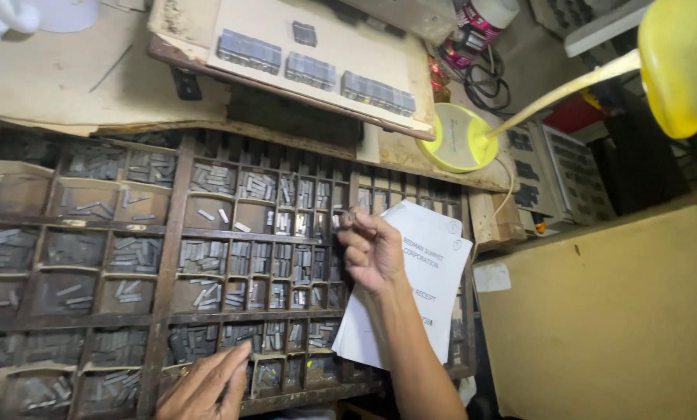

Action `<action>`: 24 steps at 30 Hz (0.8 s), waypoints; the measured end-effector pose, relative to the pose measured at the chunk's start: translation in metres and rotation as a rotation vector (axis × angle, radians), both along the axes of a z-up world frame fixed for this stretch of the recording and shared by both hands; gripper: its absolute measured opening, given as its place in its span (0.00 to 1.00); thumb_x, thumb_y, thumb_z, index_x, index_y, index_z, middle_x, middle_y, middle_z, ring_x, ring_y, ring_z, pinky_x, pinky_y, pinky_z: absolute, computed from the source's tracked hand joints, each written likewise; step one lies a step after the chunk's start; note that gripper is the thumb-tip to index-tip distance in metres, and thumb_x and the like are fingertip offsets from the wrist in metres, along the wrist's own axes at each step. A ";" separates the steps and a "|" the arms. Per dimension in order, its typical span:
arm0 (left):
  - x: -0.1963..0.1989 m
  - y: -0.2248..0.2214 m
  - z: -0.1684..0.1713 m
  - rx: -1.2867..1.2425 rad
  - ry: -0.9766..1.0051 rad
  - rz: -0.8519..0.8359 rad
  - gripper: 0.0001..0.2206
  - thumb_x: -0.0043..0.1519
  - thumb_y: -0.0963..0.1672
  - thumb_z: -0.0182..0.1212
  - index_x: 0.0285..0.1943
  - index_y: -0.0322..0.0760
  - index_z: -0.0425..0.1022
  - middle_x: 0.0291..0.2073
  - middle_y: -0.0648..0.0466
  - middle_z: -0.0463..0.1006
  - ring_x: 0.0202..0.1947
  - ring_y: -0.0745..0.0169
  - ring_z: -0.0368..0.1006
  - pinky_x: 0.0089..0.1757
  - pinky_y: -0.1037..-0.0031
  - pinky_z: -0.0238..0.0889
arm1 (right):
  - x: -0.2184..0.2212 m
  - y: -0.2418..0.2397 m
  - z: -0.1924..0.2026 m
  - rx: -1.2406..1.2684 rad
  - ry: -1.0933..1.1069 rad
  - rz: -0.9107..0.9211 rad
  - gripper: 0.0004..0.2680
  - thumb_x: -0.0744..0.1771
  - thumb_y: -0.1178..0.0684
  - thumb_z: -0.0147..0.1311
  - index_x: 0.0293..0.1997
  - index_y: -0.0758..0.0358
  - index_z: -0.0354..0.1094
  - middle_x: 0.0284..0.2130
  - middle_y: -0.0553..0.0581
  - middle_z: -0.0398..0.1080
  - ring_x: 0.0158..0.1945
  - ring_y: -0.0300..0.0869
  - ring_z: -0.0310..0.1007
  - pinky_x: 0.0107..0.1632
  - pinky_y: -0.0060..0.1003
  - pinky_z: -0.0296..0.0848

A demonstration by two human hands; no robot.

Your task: Selecting and arranging individual metal type characters from a type case for letterpress printing.

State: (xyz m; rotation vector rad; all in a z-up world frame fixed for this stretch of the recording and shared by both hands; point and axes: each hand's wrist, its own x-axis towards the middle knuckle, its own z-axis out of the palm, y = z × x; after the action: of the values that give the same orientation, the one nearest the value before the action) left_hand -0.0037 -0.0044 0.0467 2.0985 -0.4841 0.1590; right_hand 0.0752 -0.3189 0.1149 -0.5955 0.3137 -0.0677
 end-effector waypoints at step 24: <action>0.001 -0.006 -0.021 -0.043 -0.167 0.024 0.15 0.60 0.45 0.65 0.57 0.56 0.81 0.45 0.64 0.86 0.41 0.69 0.84 0.43 0.71 0.79 | 0.035 -0.001 -0.015 -1.730 0.027 -0.296 0.08 0.68 0.50 0.57 0.48 0.59 0.77 0.42 0.54 0.79 0.45 0.40 0.77 0.50 0.34 0.75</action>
State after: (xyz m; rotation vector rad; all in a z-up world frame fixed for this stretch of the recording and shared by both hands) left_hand -0.0027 -0.0104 0.0254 2.0593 -0.5500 0.3584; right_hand 0.1106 -0.3202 0.1000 -2.2581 0.3132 -0.6576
